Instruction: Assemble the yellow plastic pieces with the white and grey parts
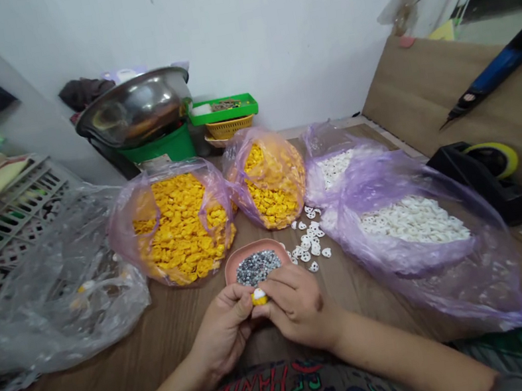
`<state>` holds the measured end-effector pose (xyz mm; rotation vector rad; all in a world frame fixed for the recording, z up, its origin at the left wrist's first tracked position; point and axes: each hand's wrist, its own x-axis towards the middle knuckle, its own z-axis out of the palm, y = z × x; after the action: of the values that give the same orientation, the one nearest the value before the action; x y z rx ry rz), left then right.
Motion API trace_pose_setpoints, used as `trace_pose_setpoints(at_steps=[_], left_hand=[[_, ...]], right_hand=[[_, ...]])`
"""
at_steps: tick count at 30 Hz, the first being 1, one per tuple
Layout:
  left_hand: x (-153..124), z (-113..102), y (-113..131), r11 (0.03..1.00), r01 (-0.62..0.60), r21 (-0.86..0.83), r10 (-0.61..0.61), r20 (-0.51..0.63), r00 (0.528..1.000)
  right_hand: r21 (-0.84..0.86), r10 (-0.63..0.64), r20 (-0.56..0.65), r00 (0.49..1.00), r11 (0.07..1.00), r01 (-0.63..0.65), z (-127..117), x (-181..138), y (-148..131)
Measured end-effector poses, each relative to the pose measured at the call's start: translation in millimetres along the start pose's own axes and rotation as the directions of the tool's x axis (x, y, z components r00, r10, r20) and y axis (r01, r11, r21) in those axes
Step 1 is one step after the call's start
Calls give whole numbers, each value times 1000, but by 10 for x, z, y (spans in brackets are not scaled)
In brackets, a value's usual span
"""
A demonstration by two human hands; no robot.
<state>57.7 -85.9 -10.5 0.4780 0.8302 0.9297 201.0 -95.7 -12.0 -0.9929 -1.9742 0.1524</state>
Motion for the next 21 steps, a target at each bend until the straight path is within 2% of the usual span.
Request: trace_pose_setpoints(at_steps=[4, 8, 13, 16, 18, 21], left_hand=[[-7, -15, -26, 988, -40, 149, 43, -18, 999], [-4, -19, 1, 970, -24, 244, 39, -55, 998], [12, -41, 109, 940, -45, 338, 92, -123, 988], [23, -92, 187, 906, -78, 416, 154, -152, 976], [29, -127, 228, 885, -98, 455, 189, -159, 969], [38, -154, 256, 871, -108, 479, 204, -154, 967]], right_hand=[[41, 58, 8, 998, 997, -58, -11, -2, -16], [107, 160, 101, 982, 980, -170, 22, 8, 2], [96, 196, 193, 962, 972, -217, 3, -16, 30], [-13, 287, 232, 930, 956, -292, -67, 38, 142], [-148, 366, 241, 899, 929, -339, -98, 143, 292], [-372, 447, 246, 860, 863, -342, -57, 397, 591]])
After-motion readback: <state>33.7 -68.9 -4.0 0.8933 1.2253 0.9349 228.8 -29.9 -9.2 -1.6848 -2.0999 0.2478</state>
